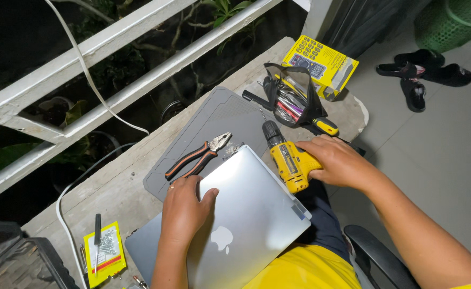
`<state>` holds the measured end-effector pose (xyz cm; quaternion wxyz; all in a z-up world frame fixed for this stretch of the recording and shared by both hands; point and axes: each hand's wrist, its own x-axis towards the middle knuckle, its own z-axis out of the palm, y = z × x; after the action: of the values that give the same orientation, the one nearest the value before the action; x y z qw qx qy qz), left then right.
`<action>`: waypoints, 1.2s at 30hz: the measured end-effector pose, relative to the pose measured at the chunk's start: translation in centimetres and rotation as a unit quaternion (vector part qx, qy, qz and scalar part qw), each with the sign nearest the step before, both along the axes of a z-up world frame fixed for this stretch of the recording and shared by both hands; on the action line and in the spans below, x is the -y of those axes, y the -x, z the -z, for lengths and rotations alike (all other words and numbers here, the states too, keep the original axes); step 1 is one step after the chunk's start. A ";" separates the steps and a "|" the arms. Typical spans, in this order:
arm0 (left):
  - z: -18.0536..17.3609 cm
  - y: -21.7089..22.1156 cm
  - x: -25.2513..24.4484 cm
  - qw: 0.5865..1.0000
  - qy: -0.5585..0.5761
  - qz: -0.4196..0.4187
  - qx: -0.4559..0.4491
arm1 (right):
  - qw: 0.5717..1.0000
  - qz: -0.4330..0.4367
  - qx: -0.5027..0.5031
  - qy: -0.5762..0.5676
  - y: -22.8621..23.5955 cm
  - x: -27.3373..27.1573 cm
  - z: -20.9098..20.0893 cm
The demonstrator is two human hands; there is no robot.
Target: The person removes screws from a laptop casing using a power drill, manipulates small components with pliers, and fits a replacement silver cover onto the device.
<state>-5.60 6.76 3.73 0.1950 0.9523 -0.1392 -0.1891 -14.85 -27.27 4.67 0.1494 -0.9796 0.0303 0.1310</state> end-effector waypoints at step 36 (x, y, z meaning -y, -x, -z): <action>3.4 -4.9 1.0 0.959 0.089 0.021 0.268 | 0.899 -0.003 0.313 -0.308 6.0 -13.5 1.5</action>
<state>-0.68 5.78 0.31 0.2301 0.9438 -0.2226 0.0818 -20.89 -13.77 3.15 0.4447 -0.8754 -0.0623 -0.1790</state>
